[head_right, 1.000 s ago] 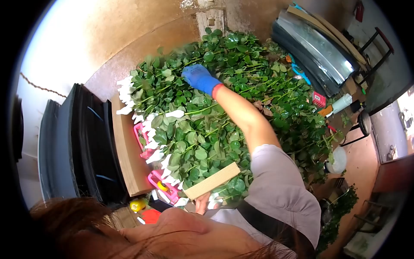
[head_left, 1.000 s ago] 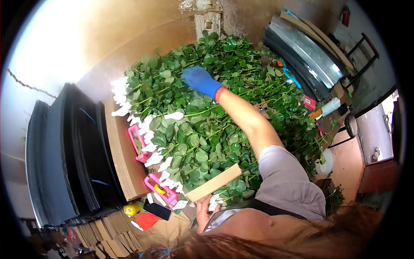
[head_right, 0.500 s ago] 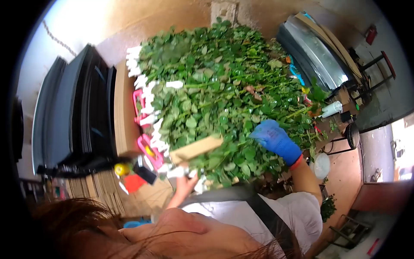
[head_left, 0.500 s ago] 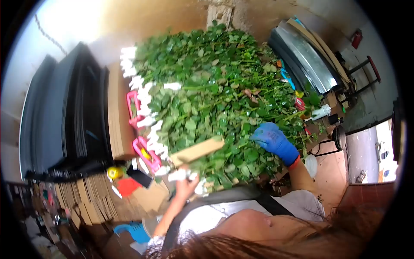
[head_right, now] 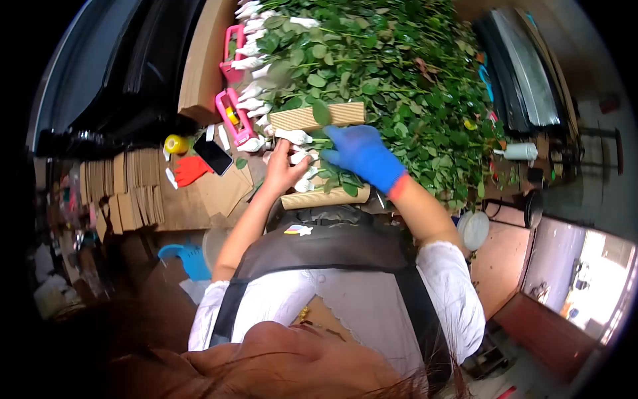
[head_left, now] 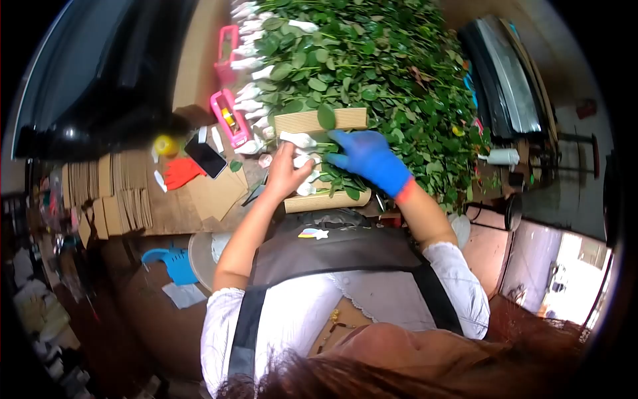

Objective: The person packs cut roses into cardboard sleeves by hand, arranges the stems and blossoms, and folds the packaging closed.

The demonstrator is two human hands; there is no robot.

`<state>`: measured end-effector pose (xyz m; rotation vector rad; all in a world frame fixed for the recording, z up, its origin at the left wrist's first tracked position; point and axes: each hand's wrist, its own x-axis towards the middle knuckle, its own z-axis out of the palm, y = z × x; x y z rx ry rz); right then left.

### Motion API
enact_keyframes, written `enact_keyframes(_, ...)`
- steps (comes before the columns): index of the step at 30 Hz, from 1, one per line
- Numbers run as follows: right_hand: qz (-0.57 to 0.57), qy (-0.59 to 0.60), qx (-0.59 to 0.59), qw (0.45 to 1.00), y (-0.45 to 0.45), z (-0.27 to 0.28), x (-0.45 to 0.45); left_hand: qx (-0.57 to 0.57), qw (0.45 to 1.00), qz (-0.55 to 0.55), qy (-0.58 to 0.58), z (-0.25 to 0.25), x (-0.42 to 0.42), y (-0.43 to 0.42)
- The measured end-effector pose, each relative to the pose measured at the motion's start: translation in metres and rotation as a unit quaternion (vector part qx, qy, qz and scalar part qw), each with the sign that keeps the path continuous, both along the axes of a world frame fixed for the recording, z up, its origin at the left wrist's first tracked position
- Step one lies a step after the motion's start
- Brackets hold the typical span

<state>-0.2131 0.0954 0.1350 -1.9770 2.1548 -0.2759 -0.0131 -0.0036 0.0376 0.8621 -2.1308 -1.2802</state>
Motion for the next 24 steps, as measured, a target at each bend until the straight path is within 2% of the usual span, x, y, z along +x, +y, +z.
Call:
enact_keyframes(1, -0.005, -0.002, 0.046, 0.999, -0.013, -0.012, 0.002, -0.004, 1.000, 0.001, 0.001, 0.004, -0.002, 0.001)
enact_keyframes(2, -0.007, -0.011, 0.048, 0.999, -0.018, -0.027, 0.001, -0.010, 1.000, 0.003, 0.014, -0.015, -0.001, 0.000)
enact_keyframes(3, -0.033, 0.004, 0.120, 0.992, -0.028, -0.032, 0.004, 0.041, 0.999, -0.004, 0.020, -0.018, -0.003, 0.000)
enact_keyframes(4, -0.038, 0.027, 0.188, 0.981, -0.035, -0.021, 0.009, 0.066, 0.997, 0.003, -0.043, -0.020, -0.002, 0.001)
enact_keyframes(5, -0.051, 0.040, 0.196, 0.979, -0.037, -0.023, 0.013, 0.119, 0.993, 0.000, -0.023, -0.013, -0.004, 0.002)
enact_keyframes(6, -0.050, 0.038, 0.135, 0.989, -0.032, -0.035, 0.013, 0.131, 0.991, -0.006, -0.008, 0.004, -0.006, 0.003)
enact_keyframes(7, -0.051, 0.052, 0.153, 0.986, -0.033, -0.046, 0.012, 0.082, 0.996, -0.023, -0.017, 0.010, -0.005, 0.000)
enact_keyframes(9, -0.018, 0.113, 0.150, 0.982, -0.032, -0.042, 0.012, 0.115, 0.993, -0.010, 0.002, 0.021, -0.009, -0.002)
enact_keyframes(11, -0.017, 0.091, 0.178, 0.980, -0.031, -0.041, 0.010, 0.025, 0.989, 0.079, -0.124, 0.035, -0.015, -0.003)
enact_keyframes(12, -0.019, 0.108, 0.160, 0.981, -0.030, -0.046, 0.011, 0.058, 0.985, 0.071, -0.144, 0.036, -0.015, -0.007)
enact_keyframes(14, -0.019, 0.141, 0.124, 0.982, -0.030, -0.062, 0.012, -0.023, 0.979, 0.085, -0.182, 0.038, -0.015, -0.006)
enact_keyframes(15, -0.028, 0.112, 0.131, 0.985, -0.030, -0.054, 0.012, -0.063, 0.973, 0.093, -0.201, 0.043, -0.015, -0.004)
enact_keyframes(17, -0.039, 0.052, 0.145, 0.987, -0.028, -0.040, 0.009, -0.087, 0.976, 0.096, -0.173, 0.049, -0.012, 0.002)
enact_keyframes(19, -0.042, 0.057, 0.083, 0.994, -0.024, -0.049, 0.009, -0.106, 0.976, 0.095, -0.165, 0.043, 0.003, 0.004)
enact_keyframes(21, -0.037, 0.055, -0.018, 0.998, -0.020, -0.060, 0.010, -0.164, 0.978, 0.110, -0.072, 0.027, 0.016, 0.005)
enact_keyframes(22, -0.085, -0.055, 0.064, 0.993, -0.024, -0.056, 0.012, -0.161, 0.977, 0.142, -0.007, 0.025, 0.021, 0.005)
enact_keyframes(23, -0.069, -0.004, 0.009, 0.998, -0.024, -0.062, 0.012, -0.163, 0.969, 0.175, 0.059, 0.024, 0.025, 0.003)
enact_keyframes(24, -0.072, -0.004, 0.118, 0.990, -0.028, -0.060, 0.008, -0.088, 0.964, 0.226, 0.111, 0.032, 0.032, -0.002)
